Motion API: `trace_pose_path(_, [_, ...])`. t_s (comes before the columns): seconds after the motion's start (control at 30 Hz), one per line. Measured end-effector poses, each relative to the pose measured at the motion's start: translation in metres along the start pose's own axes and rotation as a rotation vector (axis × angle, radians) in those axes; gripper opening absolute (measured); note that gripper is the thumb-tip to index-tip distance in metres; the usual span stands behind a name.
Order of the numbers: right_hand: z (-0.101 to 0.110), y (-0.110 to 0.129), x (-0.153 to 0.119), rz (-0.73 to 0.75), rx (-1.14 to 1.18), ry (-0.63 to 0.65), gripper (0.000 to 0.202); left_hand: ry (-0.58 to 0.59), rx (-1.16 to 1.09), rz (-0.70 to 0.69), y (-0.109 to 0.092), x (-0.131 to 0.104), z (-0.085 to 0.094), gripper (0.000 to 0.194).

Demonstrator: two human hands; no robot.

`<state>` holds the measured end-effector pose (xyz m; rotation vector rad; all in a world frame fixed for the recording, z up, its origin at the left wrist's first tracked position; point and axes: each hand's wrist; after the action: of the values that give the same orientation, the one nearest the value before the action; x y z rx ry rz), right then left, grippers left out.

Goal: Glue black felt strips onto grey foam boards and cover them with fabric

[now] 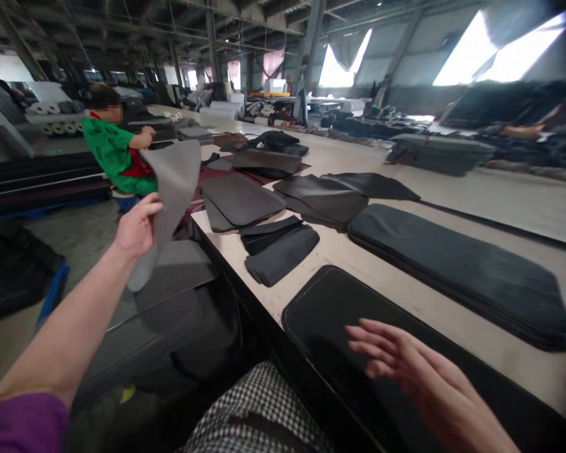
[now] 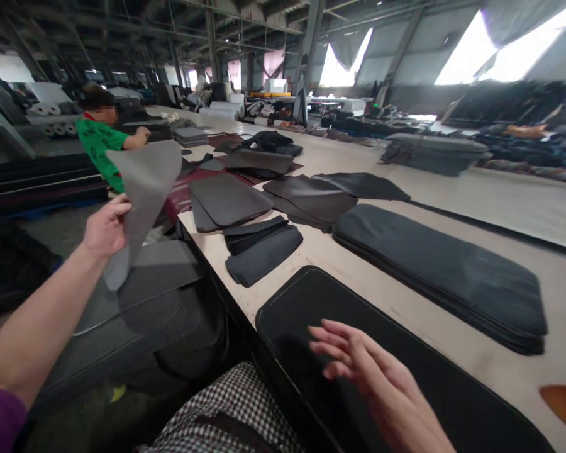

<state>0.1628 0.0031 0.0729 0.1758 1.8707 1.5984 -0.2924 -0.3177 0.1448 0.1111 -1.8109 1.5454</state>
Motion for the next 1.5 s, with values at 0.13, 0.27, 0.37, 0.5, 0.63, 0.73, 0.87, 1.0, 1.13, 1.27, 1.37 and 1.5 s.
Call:
trace_pose_path(0.13, [-0.034,0.032,0.032,-0.083,0.279,0.215,0.076,0.536,-0.106,-0.024,-0.008,-0.018,-0.114,0.013])
trace_pose_path(0.27, [-0.027,0.047,0.052,-0.117,0.338,0.141,0.082,1.325,-0.037,-0.329,0.009,-0.055,-0.199,0.012])
trace_pose_path(0.37, [-0.017,0.036,0.061,-0.168,0.186,-0.146,0.08,1.416,-0.041,-0.392,0.026,-0.077,-0.221,0.011])
trace_pose_path(0.5, [-0.014,0.014,0.067,-0.087,0.076,-0.359,0.089,1.308,-0.095,-0.217,0.038,-0.082,-0.2,0.014])
trace_pose_path(0.63, [-0.014,0.006,0.068,0.008,0.074,-0.361,0.08,0.623,0.219,-0.144,0.065,-0.064,-0.151,0.025])
trace_pose_path(0.73, [-0.014,0.005,0.07,0.071,0.032,-0.353,0.074,0.246,0.652,-0.229,0.104,-0.042,-0.115,0.045])
trace_pose_path(0.87, [-0.016,0.001,0.073,0.151,0.001,-0.354,0.058,0.296,0.705,0.047,0.146,-0.017,-0.088,0.082])
trace_pose_path(1.0, [-0.019,0.003,0.069,0.164,-0.007,-0.308,0.046,0.368,0.562,0.298,0.156,-0.009,-0.087,0.082])
trace_pose_path(1.13, [-0.018,0.004,0.06,0.19,0.033,-0.336,0.045,0.309,0.59,0.312,0.147,-0.018,-0.089,0.092])
trace_pose_path(1.27, [-0.017,0.002,0.051,0.252,0.076,-0.334,0.042,0.227,0.51,0.435,0.131,-0.045,-0.087,0.096])
trace_pose_path(1.37, [-0.014,0.003,0.038,0.302,0.096,-0.334,0.044,0.249,0.329,0.575,0.109,-0.061,-0.093,0.077])
trace_pose_path(1.5, [0.007,0.012,0.003,0.364,0.078,-0.449,0.059,0.293,0.274,0.495,0.054,-0.06,-0.116,0.064])
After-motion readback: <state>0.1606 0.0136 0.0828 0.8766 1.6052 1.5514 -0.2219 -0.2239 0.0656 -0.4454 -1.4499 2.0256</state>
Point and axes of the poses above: each hand's wrist, its own x-axis towards the middle knuckle, its own z-axis out of the back of the hand, y = z × x, and after that the axes turned 15 degrees about -z, right-handed
